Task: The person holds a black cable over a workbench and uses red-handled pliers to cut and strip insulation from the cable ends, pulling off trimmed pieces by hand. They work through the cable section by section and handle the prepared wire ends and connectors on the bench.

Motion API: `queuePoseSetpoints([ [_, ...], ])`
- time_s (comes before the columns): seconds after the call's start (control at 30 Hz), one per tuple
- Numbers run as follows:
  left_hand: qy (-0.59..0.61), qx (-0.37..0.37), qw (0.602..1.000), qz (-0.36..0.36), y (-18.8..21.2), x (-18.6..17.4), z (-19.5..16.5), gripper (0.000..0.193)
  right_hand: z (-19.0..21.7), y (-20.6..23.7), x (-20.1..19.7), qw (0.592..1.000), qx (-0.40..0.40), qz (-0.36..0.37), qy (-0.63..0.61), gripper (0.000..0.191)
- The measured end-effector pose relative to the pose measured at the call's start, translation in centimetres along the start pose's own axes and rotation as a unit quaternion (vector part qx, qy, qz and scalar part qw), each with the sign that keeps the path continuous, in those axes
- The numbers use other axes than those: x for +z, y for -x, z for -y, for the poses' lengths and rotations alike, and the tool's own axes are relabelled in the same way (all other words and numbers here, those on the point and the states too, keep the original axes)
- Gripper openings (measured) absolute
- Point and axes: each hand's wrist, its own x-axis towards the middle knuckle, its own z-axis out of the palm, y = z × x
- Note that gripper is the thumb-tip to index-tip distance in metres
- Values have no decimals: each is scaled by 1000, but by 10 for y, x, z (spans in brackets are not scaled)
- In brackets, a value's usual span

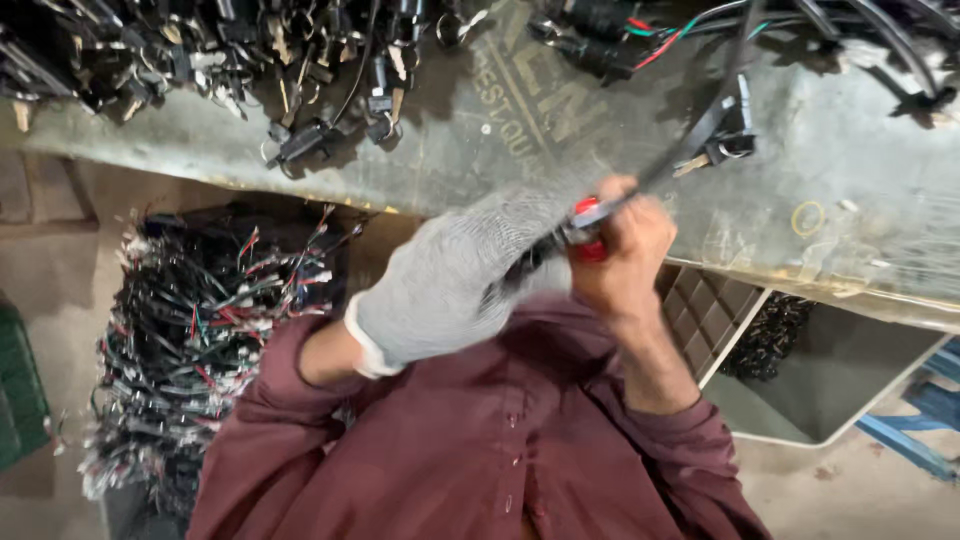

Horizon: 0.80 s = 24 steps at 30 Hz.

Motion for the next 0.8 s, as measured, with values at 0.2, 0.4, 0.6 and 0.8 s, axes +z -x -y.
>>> queuePoseSetpoints([
  [0.2,272,-172,925,202,2,-3,11,67,-20,-16,1,953,-10,122,-279,43],
  [0.4,36,-88,990,99,-6,-2,11,58,-13,-27,-11,974,-24,110,-197,22],
  [0.6,-206,-12,978,-25,-38,-26,19,55,-18,-39,4,991,33,94,95,47],
  [0.8,-370,-106,922,-51,-18,-93,41,59,-25,-83,-46,982,-50,110,145,57],
])
